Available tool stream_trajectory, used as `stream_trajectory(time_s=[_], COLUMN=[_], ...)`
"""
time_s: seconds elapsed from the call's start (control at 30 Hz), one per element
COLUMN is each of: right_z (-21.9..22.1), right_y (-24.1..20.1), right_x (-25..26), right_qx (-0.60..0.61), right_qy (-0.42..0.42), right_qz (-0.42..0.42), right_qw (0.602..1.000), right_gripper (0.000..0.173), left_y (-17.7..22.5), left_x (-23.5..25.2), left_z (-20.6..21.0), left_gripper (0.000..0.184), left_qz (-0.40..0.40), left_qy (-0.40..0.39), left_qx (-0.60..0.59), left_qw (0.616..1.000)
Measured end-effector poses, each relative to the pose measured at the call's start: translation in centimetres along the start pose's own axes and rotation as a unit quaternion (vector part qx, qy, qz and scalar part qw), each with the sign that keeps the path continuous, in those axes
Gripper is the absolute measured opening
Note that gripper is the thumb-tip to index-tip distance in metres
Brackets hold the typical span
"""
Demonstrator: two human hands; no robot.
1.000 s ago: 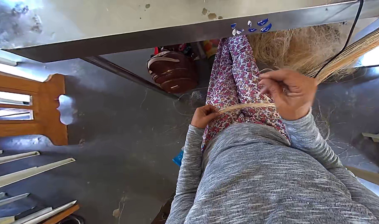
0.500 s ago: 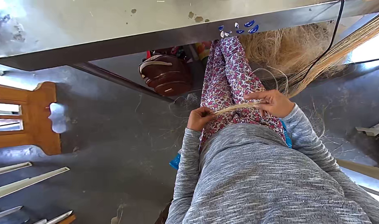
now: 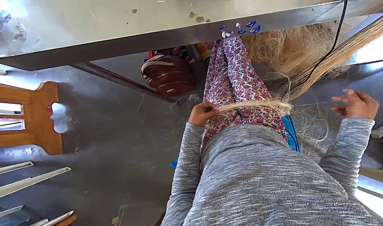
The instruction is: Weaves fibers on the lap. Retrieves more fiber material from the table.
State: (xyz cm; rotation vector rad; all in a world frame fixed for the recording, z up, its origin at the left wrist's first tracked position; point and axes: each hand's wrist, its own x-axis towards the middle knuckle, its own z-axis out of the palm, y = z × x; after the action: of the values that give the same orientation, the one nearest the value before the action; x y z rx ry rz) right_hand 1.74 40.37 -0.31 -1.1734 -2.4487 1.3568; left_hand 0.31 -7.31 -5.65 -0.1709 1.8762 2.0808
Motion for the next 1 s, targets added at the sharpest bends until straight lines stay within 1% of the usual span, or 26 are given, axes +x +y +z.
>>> stream_trajectory(time_s=[0.03,0.07,0.13,0.2,0.23,0.27,0.33,0.4,0.43,0.47,0.5,0.57,0.6,0.67,0.7,0.73,0.77,0.83,0.87,0.9,0.93,1.0], right_z=[-0.3,-0.3,0.7,2.9,4.1,5.4,7.6,9.4,10.0,10.4,10.6,10.4,10.1,9.0,8.2,7.4,6.7,6.0,6.2,6.8,7.6,9.9], right_y=[-0.3,-0.8,-2.3,-4.2,-5.1,-6.1,-7.9,-9.0,-9.3,-9.7,-10.1,-11.2,-11.6,-12.1,-12.2,-12.1,-11.7,-10.8,-10.6,-10.6,-10.6,-10.5], right_x=[-0.2,-0.6,-2.4,-4.9,-6.1,-7.3,-9.5,-11.1,-11.6,-12.0,-12.2,-12.4,-12.3,-11.9,-11.8,-11.6,-11.5,-11.4,-11.5,-11.6,-12.0,-12.9], right_qx=[-0.089,-0.145,-0.166,-0.097,-0.045,0.0,0.052,0.029,-0.017,-0.08,-0.151,-0.258,-0.286,-0.323,-0.333,-0.332,-0.319,-0.247,-0.186,-0.113,-0.043,0.043], right_qy=[0.02,0.03,0.012,-0.033,-0.069,-0.11,-0.183,-0.231,-0.243,-0.252,-0.263,-0.29,-0.284,-0.259,-0.247,-0.231,-0.206,-0.133,-0.106,-0.102,-0.126,-0.189], right_qz=[-0.026,-0.066,-0.192,-0.337,-0.404,-0.455,-0.517,-0.543,-0.545,-0.535,-0.509,-0.415,-0.376,-0.324,-0.309,-0.311,-0.338,-0.447,-0.505,-0.557,-0.587,-0.609], right_qw=[0.995,0.987,0.967,0.936,0.911,0.884,0.834,0.807,0.802,0.802,0.805,0.823,0.834,0.851,0.856,0.86,0.861,0.85,0.836,0.817,0.799,0.769], right_gripper=[0.041,0.042,0.041,0.036,0.033,0.029,0.022,0.024,0.028,0.036,0.047,0.071,0.077,0.079,0.077,0.07,0.059,0.034,0.026,0.021,0.016,0.012], left_y=[0.5,1.1,2.3,3.5,4.0,4.5,5.2,5.8,6.1,6.3,6.5,6.6,6.6,6.7,6.6,6.6,6.6,6.6,6.6,6.6,6.6,6.7], left_x=[0.0,0.1,0.3,0.3,0.3,0.3,-0.1,-0.4,-0.5,-0.6,-0.7,-0.7,-0.8,-0.8,-0.9,-0.9,-0.9,-1.1,-1.1,-1.1,-1.2,-1.2], left_z=[0.2,0.5,0.9,1.4,1.6,2.0,2.6,3.2,3.4,3.6,3.7,3.8,3.8,3.8,3.7,3.7,3.6,3.6,3.6,3.6,3.7,3.9], left_gripper=[0.02,0.02,0.02,0.019,0.019,0.018,0.018,0.018,0.018,0.018,0.018,0.018,0.018,0.018,0.018,0.018,0.018,0.018,0.018,0.018,0.018,0.018], left_qz=[0.001,0.003,0.014,0.024,0.031,0.038,0.047,0.052,0.051,0.051,0.05,0.049,0.049,0.052,0.054,0.055,0.056,0.058,0.059,0.06,0.062,0.064], left_qy=[-0.006,-0.012,-0.032,-0.051,-0.062,-0.072,-0.085,-0.091,-0.092,-0.092,-0.091,-0.085,-0.081,-0.075,-0.075,-0.077,-0.079,-0.081,-0.081,-0.081,-0.081,-0.085], left_qx=[-0.008,-0.013,-0.016,-0.014,-0.008,-0.004,-0.003,-0.003,-0.001,0.0,-0.001,-0.009,-0.012,-0.016,-0.018,-0.019,-0.022,-0.028,-0.029,-0.03,-0.032,-0.039], left_qw=[1.0,1.0,0.999,0.998,0.998,0.997,0.995,0.994,0.994,0.994,0.995,0.995,0.995,0.996,0.996,0.995,0.995,0.995,0.995,0.994,0.994,0.994])
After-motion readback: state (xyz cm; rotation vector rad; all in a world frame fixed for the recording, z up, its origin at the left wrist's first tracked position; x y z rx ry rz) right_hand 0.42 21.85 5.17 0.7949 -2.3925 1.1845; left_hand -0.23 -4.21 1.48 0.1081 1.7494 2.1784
